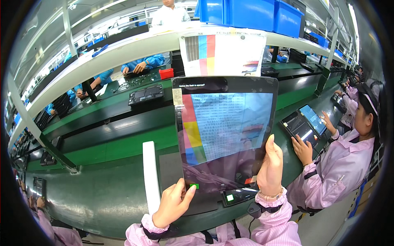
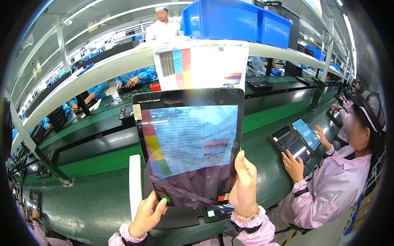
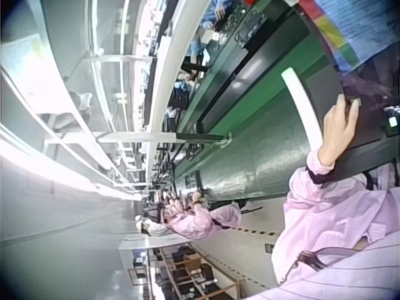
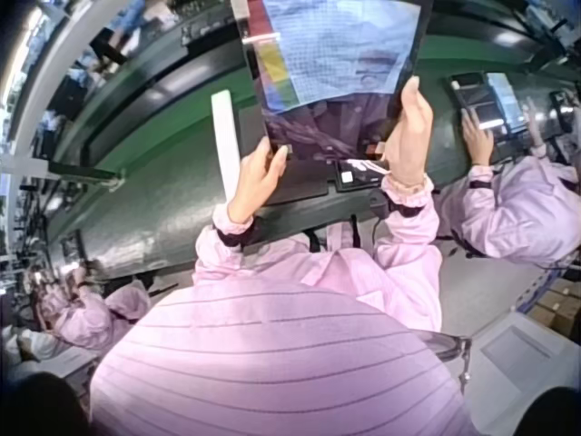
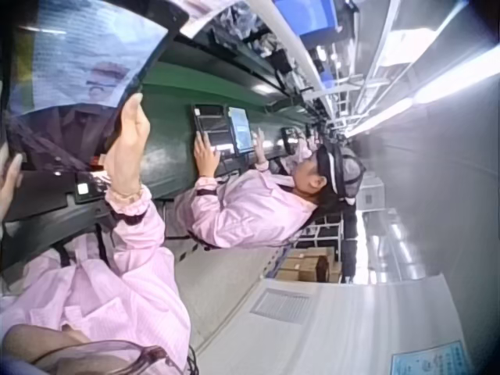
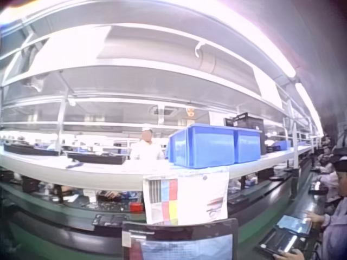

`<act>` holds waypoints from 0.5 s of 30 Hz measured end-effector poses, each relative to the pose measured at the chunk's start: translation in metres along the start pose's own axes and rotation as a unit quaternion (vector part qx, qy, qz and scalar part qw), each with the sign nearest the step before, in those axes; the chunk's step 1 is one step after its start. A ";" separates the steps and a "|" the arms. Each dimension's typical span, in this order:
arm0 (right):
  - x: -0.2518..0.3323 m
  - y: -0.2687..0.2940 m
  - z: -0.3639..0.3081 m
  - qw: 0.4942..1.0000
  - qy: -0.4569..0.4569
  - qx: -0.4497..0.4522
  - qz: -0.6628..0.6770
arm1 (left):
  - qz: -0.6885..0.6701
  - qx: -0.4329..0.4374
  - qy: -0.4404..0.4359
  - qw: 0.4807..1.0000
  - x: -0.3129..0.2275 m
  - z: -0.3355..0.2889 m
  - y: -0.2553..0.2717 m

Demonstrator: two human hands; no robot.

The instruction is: Testing and inspecting multiple tablet devices on an assembly line conveyor belt.

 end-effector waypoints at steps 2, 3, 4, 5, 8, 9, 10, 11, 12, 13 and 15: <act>0.000 0.000 0.000 1.000 0.000 -0.001 0.003 | 0.002 0.001 0.000 1.000 0.000 0.000 0.000; -0.001 0.001 0.001 1.000 -0.003 -0.006 0.006 | 0.008 -0.014 0.016 1.000 0.001 0.000 0.001; -0.001 0.001 0.001 1.000 -0.006 -0.010 0.010 | 0.004 0.001 0.001 1.000 0.000 0.001 0.000; -0.002 0.001 0.001 1.000 -0.006 -0.011 0.010 | 0.008 -0.002 -0.004 1.000 -0.001 0.001 0.000; -0.001 0.001 0.001 1.000 0.002 -0.002 0.016 | 0.023 -0.005 -0.013 1.000 -0.003 0.003 0.000; -0.001 0.001 0.001 1.000 -0.007 -0.004 0.014 | 0.034 -0.006 -0.017 0.999 -0.003 0.003 0.000; -0.001 0.001 0.001 1.000 -0.008 -0.003 0.015 | 0.034 -0.005 -0.017 0.999 -0.004 0.003 0.000; -0.001 0.001 0.001 1.000 -0.002 -0.002 0.017 | 0.037 -0.004 -0.012 0.999 -0.004 0.003 0.001; -0.001 0.001 0.001 1.000 -0.010 -0.004 0.015 | 0.041 -0.003 -0.007 0.999 -0.004 0.003 0.001; -0.002 0.001 0.001 1.000 -0.011 -0.006 0.015 | 0.041 -0.003 -0.007 0.999 -0.005 0.003 0.001; -0.002 0.001 0.001 1.000 -0.011 -0.009 0.015 | 0.061 -0.019 -0.019 0.998 -0.006 0.002 0.001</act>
Point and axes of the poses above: each hand's wrist, its own z-axis towards the middle knuckle, its own y-axis out of the back of the hand, x = y × z, the point moved 3 cm from there along z, towards the middle knuckle, and after that the axes turned 15 degrees about x, right-handed, at the moved point
